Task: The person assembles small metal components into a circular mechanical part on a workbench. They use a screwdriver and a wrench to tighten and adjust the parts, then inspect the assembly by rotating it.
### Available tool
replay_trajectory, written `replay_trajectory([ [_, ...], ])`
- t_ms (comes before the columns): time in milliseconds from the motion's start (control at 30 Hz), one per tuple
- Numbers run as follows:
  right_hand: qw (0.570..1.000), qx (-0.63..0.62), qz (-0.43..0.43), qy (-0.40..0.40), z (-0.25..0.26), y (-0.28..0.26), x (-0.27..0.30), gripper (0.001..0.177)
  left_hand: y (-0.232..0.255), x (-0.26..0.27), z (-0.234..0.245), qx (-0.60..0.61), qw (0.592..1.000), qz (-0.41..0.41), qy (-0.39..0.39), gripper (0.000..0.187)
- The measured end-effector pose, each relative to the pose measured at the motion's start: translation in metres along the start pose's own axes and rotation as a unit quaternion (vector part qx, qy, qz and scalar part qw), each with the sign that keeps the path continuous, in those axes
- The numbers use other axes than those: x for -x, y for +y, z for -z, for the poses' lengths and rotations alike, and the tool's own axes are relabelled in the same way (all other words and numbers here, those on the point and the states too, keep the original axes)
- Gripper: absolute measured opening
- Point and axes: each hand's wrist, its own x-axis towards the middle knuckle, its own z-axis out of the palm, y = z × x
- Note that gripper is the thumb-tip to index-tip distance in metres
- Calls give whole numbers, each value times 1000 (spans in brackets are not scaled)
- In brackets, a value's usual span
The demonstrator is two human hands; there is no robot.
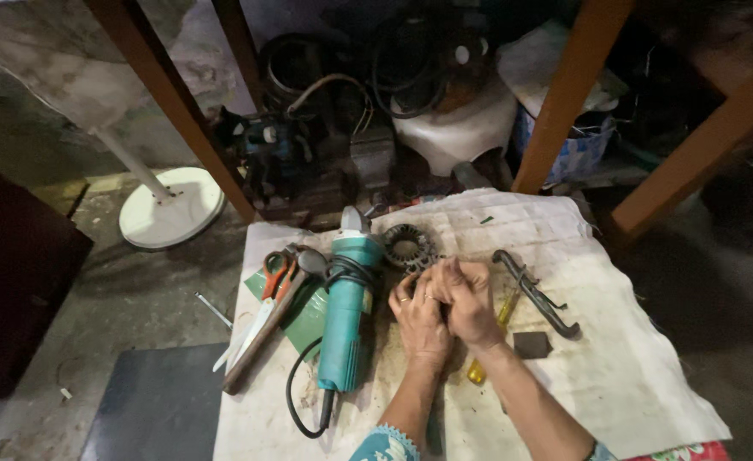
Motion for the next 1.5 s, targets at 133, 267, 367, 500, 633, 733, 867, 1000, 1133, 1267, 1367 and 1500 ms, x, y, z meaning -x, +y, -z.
replay_trajectory([
  [133, 993, -50, -42, -100, -1, -79, -38, 28, 4, -7, 3, 6, 1000, -9, -19, 47],
  [267, 941, 0, 247, -231, 34, -201, -101, 37, 7, 1, 6, -6, 1000, 12, -15, 32],
  [367, 970, -6, 155, -186, 54, -221, -105, 64, 8, -5, 6, -17, 1000, 10, -8, 27],
  [500, 984, 86, 97, -122, 56, -148, -63, 69, 9, -3, 2, -32, 999, 2, 5, 25],
  [633, 983, 169, 17, -74, 70, -69, -51, 52, 7, -2, 0, -31, 999, -2, 8, 27],
  [733, 971, 213, -5, -110, 85, -35, -56, 45, 8, -4, -2, -37, 999, -6, 12, 27],
  [867, 909, 405, 39, -87, 96, -19, -37, 26, 7, -3, 0, -33, 999, -3, 14, 29],
  [1000, 830, 505, -173, 162, 93, -33, 19, 31, 7, -3, 1, -29, 1000, 0, 5, 28],
  [1133, 784, 611, -52, 92, 77, -47, 62, 26, 8, -5, 2, -8, 1000, 0, 18, 36],
  [1267, 715, 698, 11, 31, 67, -47, 73, 46, 6, 3, 12, 65, 998, 12, 11, 45],
  [1367, 706, 704, -25, 69, 74, -42, 68, 44, 13, 21, 22, 71, 993, 45, 84, 54],
  [1500, 698, 713, -43, 47, 86, -30, 72, 30, 45, 70, 40, -20, 998, 39, 55, 65],
])
